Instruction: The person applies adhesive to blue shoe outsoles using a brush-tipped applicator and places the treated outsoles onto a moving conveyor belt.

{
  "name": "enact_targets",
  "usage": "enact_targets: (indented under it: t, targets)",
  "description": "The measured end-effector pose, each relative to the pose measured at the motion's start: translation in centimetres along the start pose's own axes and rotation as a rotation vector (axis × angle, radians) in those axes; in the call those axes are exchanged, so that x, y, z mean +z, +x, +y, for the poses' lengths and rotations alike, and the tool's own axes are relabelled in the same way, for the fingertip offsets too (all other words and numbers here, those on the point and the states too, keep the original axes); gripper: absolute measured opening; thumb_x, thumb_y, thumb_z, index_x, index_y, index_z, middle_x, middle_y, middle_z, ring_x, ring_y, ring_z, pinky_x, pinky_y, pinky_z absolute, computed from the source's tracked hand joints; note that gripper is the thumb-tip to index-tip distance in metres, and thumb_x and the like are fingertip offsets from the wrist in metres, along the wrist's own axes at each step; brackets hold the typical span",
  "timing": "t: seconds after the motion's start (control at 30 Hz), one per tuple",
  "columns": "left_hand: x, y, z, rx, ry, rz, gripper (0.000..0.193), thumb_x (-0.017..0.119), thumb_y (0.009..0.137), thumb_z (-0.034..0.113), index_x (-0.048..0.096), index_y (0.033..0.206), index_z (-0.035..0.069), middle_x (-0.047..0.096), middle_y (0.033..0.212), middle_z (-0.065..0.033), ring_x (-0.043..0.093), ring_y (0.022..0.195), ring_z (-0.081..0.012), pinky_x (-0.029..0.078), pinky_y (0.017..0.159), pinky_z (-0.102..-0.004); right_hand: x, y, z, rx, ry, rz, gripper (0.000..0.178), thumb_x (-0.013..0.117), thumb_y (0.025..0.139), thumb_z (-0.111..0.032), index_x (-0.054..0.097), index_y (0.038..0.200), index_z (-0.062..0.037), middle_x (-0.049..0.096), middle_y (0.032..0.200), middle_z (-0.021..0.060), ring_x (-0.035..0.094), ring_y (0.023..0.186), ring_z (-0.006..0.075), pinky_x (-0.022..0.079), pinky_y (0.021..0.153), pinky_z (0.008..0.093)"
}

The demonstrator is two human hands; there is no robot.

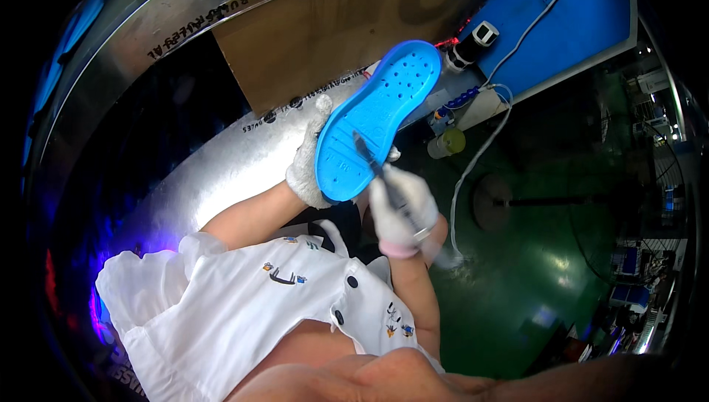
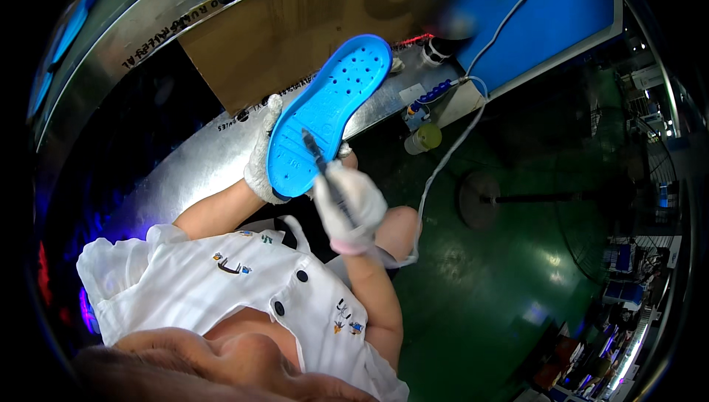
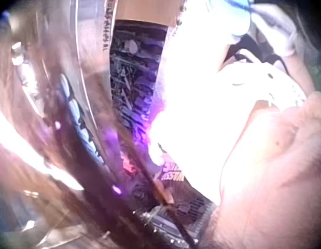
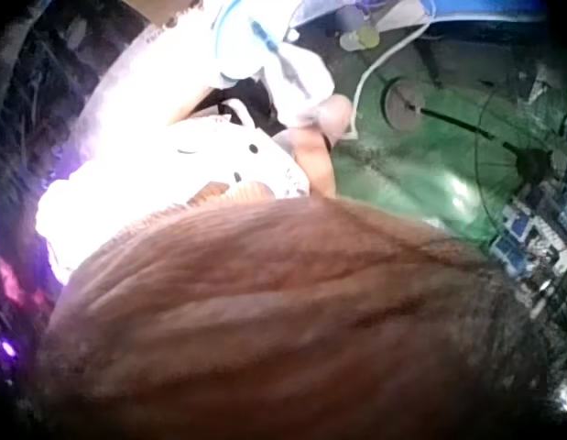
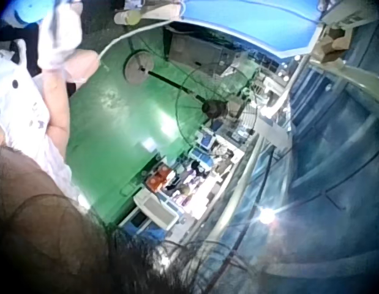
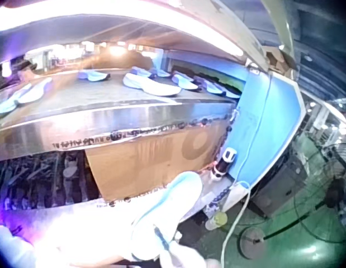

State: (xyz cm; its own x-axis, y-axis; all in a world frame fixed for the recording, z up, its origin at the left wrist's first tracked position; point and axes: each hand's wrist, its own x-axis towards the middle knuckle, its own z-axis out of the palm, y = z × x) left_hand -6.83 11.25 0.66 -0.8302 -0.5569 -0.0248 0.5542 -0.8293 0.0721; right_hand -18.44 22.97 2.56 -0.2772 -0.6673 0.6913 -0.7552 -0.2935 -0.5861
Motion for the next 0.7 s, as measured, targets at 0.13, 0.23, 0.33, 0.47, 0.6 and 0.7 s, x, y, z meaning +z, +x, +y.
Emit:
enact_targets:
  t: [0.13, 0.23, 0.33, 0.47, 0.6, 0.7]
  targets:
    - [-0.3, 0.1, 1.6, -0.156, 0.167, -0.141, 0.099, 0.048, 0.085, 0.077, 0.034, 0.148, 0.002, 0.06, 0.122, -0.0263, 0.066, 0.101, -0.0389, 0.06, 0.082, -0.0482, -1.1, -0.3, -3.7, -0.177, 0.16, -0.253, 0.029, 0.08, 0.076, -0.005, 0.07, 0.103, -0.0023, 0.071, 0.093, 0.0126, 0.068, 0.071, 0.0271, 0.055, 0.066, 0.0344]
    - [0.2, 0.2, 3.0, -0.239, 0.165, -0.202, 0.092, 0.046, 0.09, 0.072, 0.036, 0.147, 0.001, 0.06, 0.123, -0.0273, 0.067, 0.1, -0.0388, 0.059, 0.084, -0.0494, -1.3, 1.3, -3.1, 0.385, 0.356, -0.158, 0.021, 0.076, 0.077, 0.004, 0.071, 0.096, -0.001, 0.07, 0.093, 0.013, 0.07, 0.076, 0.0265, 0.056, 0.068, 0.0334]
    - [-0.8, 1.4, 4.8, -0.346, 0.289, -0.122, 0.087, 0.046, 0.092, 0.069, 0.039, 0.146, 0.001, 0.06, 0.124, -0.0271, 0.068, 0.1, -0.0383, 0.059, 0.085, -0.0491, -1.9, 1.6, -1.5, -0.189, 0.123, -0.292, 0.024, 0.075, 0.079, 0.0, 0.07, 0.102, -0.0033, 0.071, 0.103, 0.012, 0.069, 0.078, 0.0255, 0.056, 0.069, 0.0323]
    - [0.1, 0.9, 5.8, -0.33, 0.667, 0.169, 0.074, 0.053, 0.091, 0.066, 0.059, 0.129, 0.003, 0.067, 0.111, -0.0228, 0.07, 0.091, -0.03, 0.06, 0.079, -0.0424, -2.6, 1.6, -3.2, -0.121, 0.147, -0.529, 0.02, 0.073, 0.081, -0.006, 0.072, 0.101, -0.0073, 0.072, 0.099, 0.0101, 0.068, 0.076, 0.025, 0.055, 0.067, 0.0299]
    - [2.9, 2.0, 5.9, -0.526, 0.689, 0.208, 0.062, 0.061, 0.091, 0.059, 0.066, 0.119, 0.004, 0.07, 0.11, -0.0143, 0.071, 0.088, -0.0222, 0.059, 0.082, -0.0367, -1.3, 1.7, -0.8, -0.052, 0.239, -0.384, 0.026, 0.069, 0.08, -0.015, 0.072, 0.105, -0.0116, 0.072, 0.103, 0.0059, 0.065, 0.066, 0.0187, 0.051, 0.058, 0.0275]
    - [0.7, 2.5, 7.2, -0.518, 0.777, 0.122, 0.047, 0.061, 0.095, 0.048, 0.069, 0.118, 0.008, 0.072, 0.11, -0.0093, 0.07, 0.093, -0.0178, 0.058, 0.083, -0.0344, -2.1, 1.1, -3.3, -0.31, -0.018, -0.524, 0.026, 0.069, 0.08, -0.016, 0.072, 0.106, -0.0126, 0.072, 0.107, 0.005, 0.065, 0.066, 0.0172, 0.05, 0.057, 0.0272]
